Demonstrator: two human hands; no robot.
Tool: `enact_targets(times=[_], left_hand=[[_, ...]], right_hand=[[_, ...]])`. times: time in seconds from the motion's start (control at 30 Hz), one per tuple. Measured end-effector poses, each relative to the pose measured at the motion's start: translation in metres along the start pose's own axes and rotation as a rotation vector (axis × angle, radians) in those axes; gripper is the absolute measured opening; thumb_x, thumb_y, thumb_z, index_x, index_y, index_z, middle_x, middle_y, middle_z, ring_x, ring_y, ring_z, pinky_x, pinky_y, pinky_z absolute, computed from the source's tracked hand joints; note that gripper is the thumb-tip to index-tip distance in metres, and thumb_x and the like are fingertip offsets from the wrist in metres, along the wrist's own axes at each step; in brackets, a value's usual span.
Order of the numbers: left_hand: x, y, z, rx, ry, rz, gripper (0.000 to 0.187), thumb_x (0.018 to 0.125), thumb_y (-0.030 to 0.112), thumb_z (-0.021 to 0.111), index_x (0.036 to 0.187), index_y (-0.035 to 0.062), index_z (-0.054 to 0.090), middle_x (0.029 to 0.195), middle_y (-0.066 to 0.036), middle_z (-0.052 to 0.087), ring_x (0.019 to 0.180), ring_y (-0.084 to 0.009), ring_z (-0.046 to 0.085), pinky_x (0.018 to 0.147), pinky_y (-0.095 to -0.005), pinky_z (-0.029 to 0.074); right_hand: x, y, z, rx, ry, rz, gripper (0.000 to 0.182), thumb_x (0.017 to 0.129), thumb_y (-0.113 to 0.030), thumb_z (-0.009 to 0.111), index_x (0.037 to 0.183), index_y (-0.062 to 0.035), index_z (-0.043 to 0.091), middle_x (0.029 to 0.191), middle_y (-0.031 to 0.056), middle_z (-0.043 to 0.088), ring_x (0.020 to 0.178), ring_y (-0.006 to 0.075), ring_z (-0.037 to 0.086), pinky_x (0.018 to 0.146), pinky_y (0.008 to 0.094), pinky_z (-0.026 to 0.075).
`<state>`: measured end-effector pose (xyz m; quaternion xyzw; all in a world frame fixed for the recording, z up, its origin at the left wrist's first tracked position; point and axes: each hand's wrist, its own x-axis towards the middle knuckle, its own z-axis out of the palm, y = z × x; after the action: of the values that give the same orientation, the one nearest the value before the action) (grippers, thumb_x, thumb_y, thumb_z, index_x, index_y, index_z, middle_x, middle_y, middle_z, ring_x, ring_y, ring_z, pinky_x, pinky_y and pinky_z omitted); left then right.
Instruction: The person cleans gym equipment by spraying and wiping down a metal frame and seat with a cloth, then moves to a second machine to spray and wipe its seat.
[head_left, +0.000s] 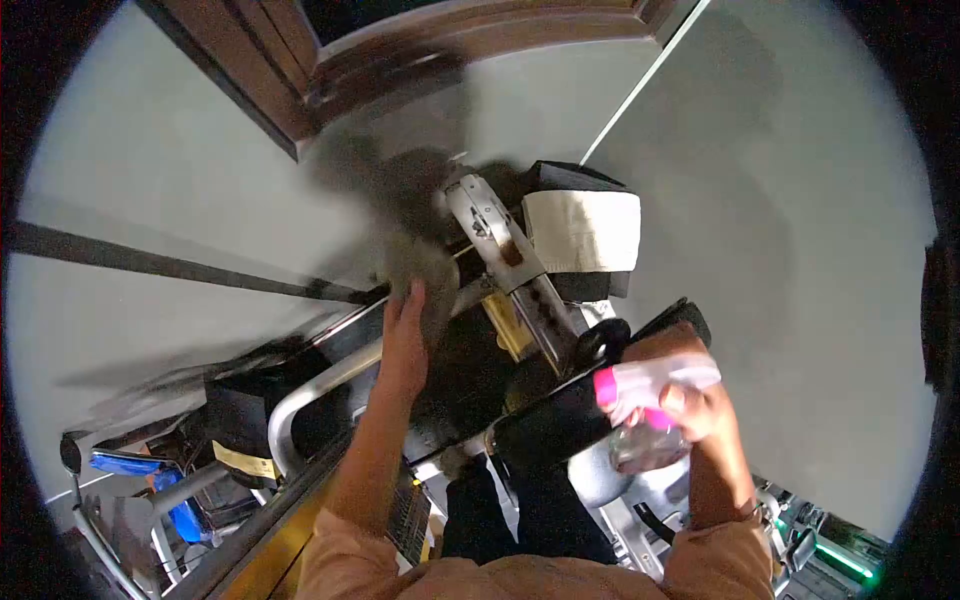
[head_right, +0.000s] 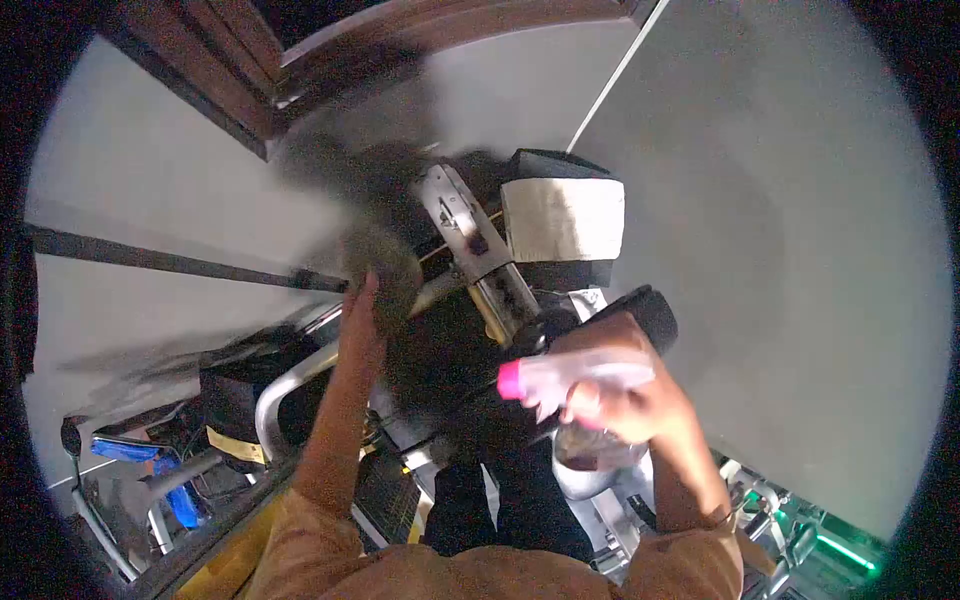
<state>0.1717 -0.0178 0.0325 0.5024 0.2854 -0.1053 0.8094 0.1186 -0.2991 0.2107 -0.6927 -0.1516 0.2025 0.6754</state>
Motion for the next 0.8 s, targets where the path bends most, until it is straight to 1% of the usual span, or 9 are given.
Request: enact_targets(times=[0.03, 0.1, 0.17, 0.2, 0.27, 0.33, 0.43, 0.47, 0.8], left_hand=[[0.023, 0.009, 0.024, 0.095, 0.035, 0.111, 0.058, 0.093, 0.038, 0.061, 0.134, 0.0009, 0.044, 0.134, -0.016, 0.05, 0.125, -0.0277, 0.048, 0.104, -0.0453, 0.038], [0.062, 0.039, 0.068, 0.67, -0.095, 0.641, 0.048, 0.094, 0.028, 0.058, 0.129, -0.0016, 0.048, 0.133, -0.021, 0.049, 0.127, -0.0332, 0.046, 0.108, -0.0474, 0.034], [0.112, 0.03, 0.092, 1.299, -0.184, 0.893, 0.04, 0.091, 0.016, 0.055, 0.126, -0.0018, 0.052, 0.134, -0.021, 0.047, 0.131, -0.0388, 0.039, 0.112, -0.0508, 0.029], [0.125, 0.009, 0.094, 1.295, -0.186, 0.883, 0.04, 0.091, 0.016, 0.055, 0.126, -0.0018, 0.052, 0.134, -0.021, 0.047, 0.131, -0.0388, 0.039, 0.112, -0.0508, 0.029], [0.144, -0.025, 0.099, 1.486, -0.29, 1.142, 0.042, 0.086, 0.01, 0.056, 0.127, -0.001, 0.051, 0.134, -0.019, 0.047, 0.137, -0.0412, 0.028, 0.115, -0.0529, 0.023], [0.134, -0.026, 0.102, 1.495, -0.291, 1.106, 0.044, 0.085, 0.01, 0.057, 0.127, 0.0005, 0.052, 0.135, -0.017, 0.047, 0.139, -0.04, 0.025, 0.116, -0.0531, 0.022], [0.115, -0.035, 0.095, 1.573, -0.343, 1.103, 0.048, 0.082, 0.011, 0.061, 0.128, 0.0037, 0.052, 0.137, -0.013, 0.047, 0.142, -0.0376, 0.021, 0.117, -0.053, 0.018], [0.111, -0.035, 0.091, 1.64, -0.386, 1.148, 0.05, 0.08, 0.012, 0.062, 0.129, 0.0054, 0.052, 0.139, -0.011, 0.046, 0.143, -0.0363, 0.021, 0.118, -0.0529, 0.016], [0.073, -0.049, 0.104, 1.805, -0.696, 0.937, 0.051, 0.079, 0.016, 0.065, 0.128, 0.0076, 0.054, 0.141, -0.007, 0.047, 0.142, -0.0272, 0.027, 0.118, -0.0511, 0.016]], right_hand=[[0.003, 0.002, -0.003, -0.025, -0.037, -0.047, 0.049, 0.092, -0.043, 0.052, 0.083, 0.0027, 0.067, 0.068, 0.0113, 0.065, 0.055, 0.0224, 0.063, 0.049, 0.0331, 0.047], [0.006, 0.013, -0.007, -0.031, -0.043, -0.154, 0.047, 0.089, -0.043, 0.055, 0.075, 0.0008, 0.065, 0.064, 0.0118, 0.062, 0.053, 0.0276, 0.06, 0.047, 0.0362, 0.044], [0.01, 0.013, -0.013, -0.068, -0.07, -0.194, 0.046, 0.088, -0.043, 0.056, 0.074, -0.0001, 0.064, 0.063, 0.0114, 0.061, 0.052, 0.0287, 0.06, 0.048, 0.0367, 0.045], [0.013, 0.012, -0.02, -0.094, -0.167, -0.176, 0.042, 0.087, -0.041, 0.059, 0.078, -0.0007, 0.064, 0.065, 0.0114, 0.061, 0.053, 0.0294, 0.06, 0.049, 0.0379, 0.046], [0.013, 0.015, -0.022, -0.023, -0.167, -0.242, 0.03, 0.086, -0.031, 0.065, 0.091, -0.0018, 0.067, 0.071, 0.0108, 0.063, 0.059, 0.0296, 0.062, 0.053, 0.038, 0.048], [0.013, 0.016, -0.022, 0.057, -0.172, -0.273, 0.028, 0.085, -0.025, 0.069, 0.101, -0.0025, 0.069, 0.076, 0.0106, 0.064, 0.064, 0.0298, 0.063, 0.056, 0.038, 0.05], [0.016, 0.014, -0.024, 0.179, -0.225, -0.258, 0.029, 0.085, -0.025, 0.069, 0.102, -0.0028, 0.068, 0.079, 0.0105, 0.065, 0.065, 0.0305, 0.063, 0.058, 0.0387, 0.05], [0.018, 0.019, -0.029, 0.159, -0.377, -0.251, 0.028, 0.083, -0.025, 0.07, 0.101, -0.003, 0.068, 0.082, 0.0115, 0.066, 0.071, 0.0321, 0.065, 0.062, 0.0389, 0.052], [0.021, 0.01, -0.033, 0.236, -0.351, -0.229, 0.029, 0.083, -0.024, 0.071, 0.101, -0.0012, 0.067, 0.089, 0.0145, 0.067, 0.078, 0.0334, 0.066, 0.068, 0.0396, 0.054]])
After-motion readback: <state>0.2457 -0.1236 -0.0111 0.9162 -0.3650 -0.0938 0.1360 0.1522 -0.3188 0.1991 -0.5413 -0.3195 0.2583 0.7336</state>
